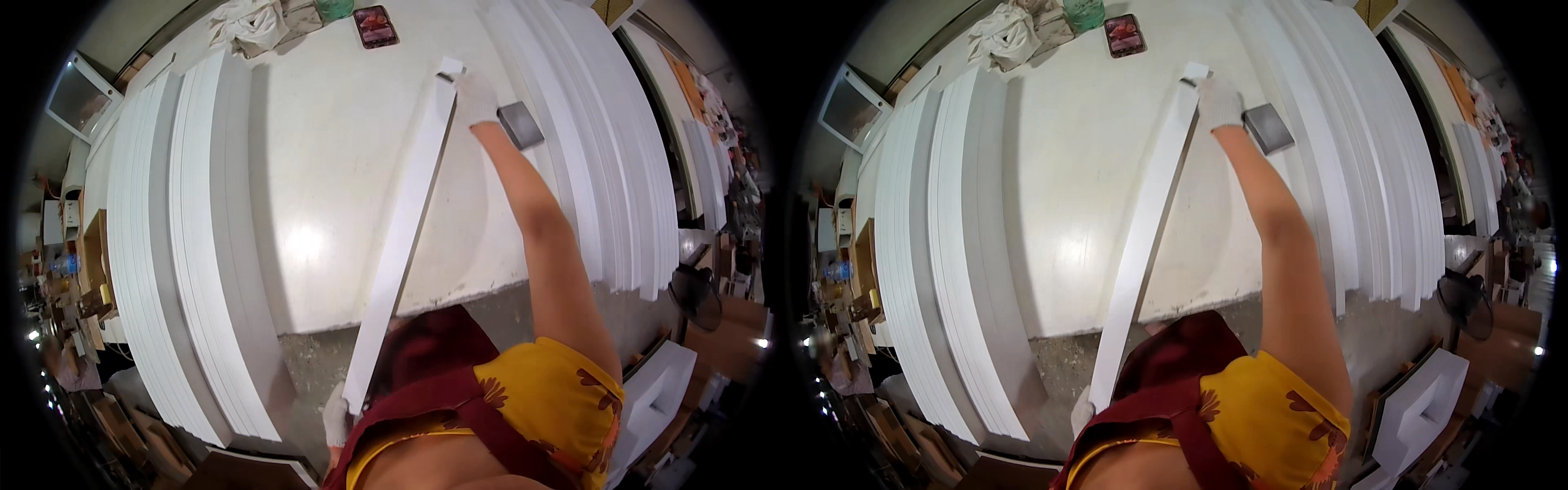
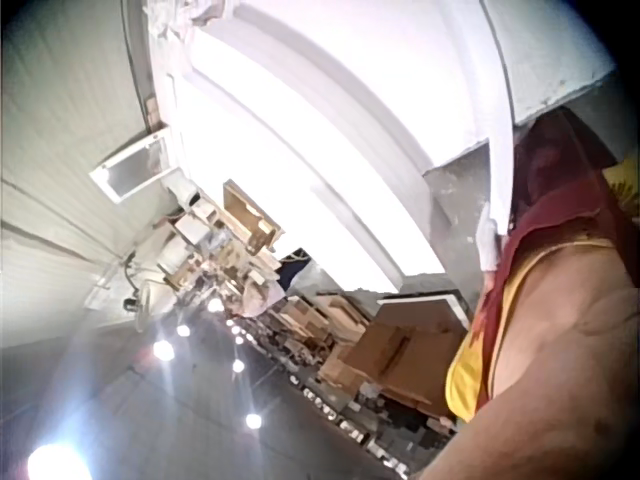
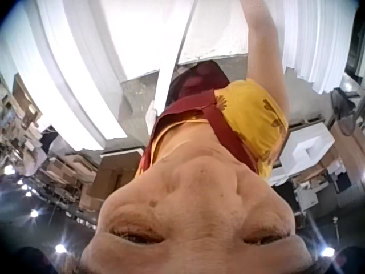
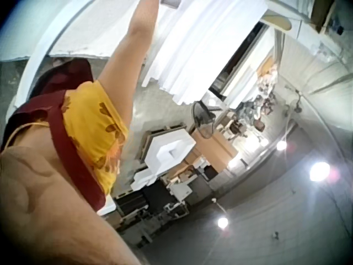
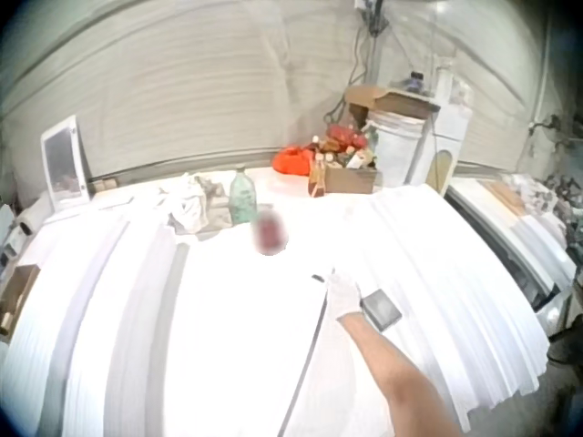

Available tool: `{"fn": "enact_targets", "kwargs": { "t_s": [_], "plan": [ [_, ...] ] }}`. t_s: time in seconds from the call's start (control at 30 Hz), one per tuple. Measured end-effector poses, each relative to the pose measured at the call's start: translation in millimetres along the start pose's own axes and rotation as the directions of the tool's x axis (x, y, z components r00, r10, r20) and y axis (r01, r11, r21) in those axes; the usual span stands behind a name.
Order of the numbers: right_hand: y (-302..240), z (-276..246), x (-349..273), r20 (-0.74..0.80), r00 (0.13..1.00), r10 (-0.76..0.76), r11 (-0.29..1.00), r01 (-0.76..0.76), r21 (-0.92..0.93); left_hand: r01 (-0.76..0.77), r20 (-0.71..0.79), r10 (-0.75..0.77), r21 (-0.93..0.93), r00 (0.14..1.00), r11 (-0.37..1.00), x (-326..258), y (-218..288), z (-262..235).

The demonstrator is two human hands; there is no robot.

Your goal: The person sands a long white wooden trim piece by hand using a sanding block. They move the block repeatedly along the edges and flat surfaces, then flip the piece over to sand the remaining sides.

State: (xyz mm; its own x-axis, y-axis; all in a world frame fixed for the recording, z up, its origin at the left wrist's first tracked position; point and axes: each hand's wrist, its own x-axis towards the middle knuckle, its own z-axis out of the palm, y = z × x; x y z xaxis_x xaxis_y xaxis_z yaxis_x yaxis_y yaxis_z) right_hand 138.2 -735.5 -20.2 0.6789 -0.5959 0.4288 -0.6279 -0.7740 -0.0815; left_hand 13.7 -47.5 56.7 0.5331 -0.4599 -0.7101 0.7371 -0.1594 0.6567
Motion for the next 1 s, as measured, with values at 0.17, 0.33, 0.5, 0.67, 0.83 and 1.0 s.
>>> {"fn": "enact_targets", "kwargs": {
  "t_s": [0.17, 0.33, 0.5, 0.67, 0.83, 1.0],
  "plan": [
    [36.9, 9.7, 54.9, 0.006, 0.985, 0.172, 0.985, -0.172, -0.028, 0.075, -0.122, -0.107, -0.241, 0.987, 0.968, 0.3, 1.9, 7.8],
    [8.7, -0.9, 51.2, -0.087, 0.996, 0.033, 0.998, -0.027, 0.062, 0.189, -0.210, -0.351, -0.545, 0.912, 0.817, 13.0, -11.2, 6.1],
    [12.9, 22.6, 49.1, -0.142, 0.990, -0.008, 0.995, 0.022, 0.102, 0.251, -0.166, -0.353, -0.441, 0.921, 0.862, 14.3, 0.1, 11.1],
    [-16.0, 7.5, 13.3, -0.007, 0.997, -0.075, 0.997, 0.076, 0.034, 0.089, -0.168, -0.098, -0.061, 0.981, 0.994, 12.9, -2.9, 6.7],
    [-75.1, -27.0, -87.7, -0.121, 0.957, -0.262, 0.949, 0.278, 0.148, -0.098, 0.026, 0.094, 0.275, 0.995, 0.957, 14.0, -0.1, 3.6],
    [-164.0, -110.2, -195.1, -0.130, 0.942, -0.309, 0.888, 0.335, 0.316, 0.028, 0.141, -0.002, -0.182, 0.990, 0.983, 32.3, -43.1, -32.1]
  ]
}}
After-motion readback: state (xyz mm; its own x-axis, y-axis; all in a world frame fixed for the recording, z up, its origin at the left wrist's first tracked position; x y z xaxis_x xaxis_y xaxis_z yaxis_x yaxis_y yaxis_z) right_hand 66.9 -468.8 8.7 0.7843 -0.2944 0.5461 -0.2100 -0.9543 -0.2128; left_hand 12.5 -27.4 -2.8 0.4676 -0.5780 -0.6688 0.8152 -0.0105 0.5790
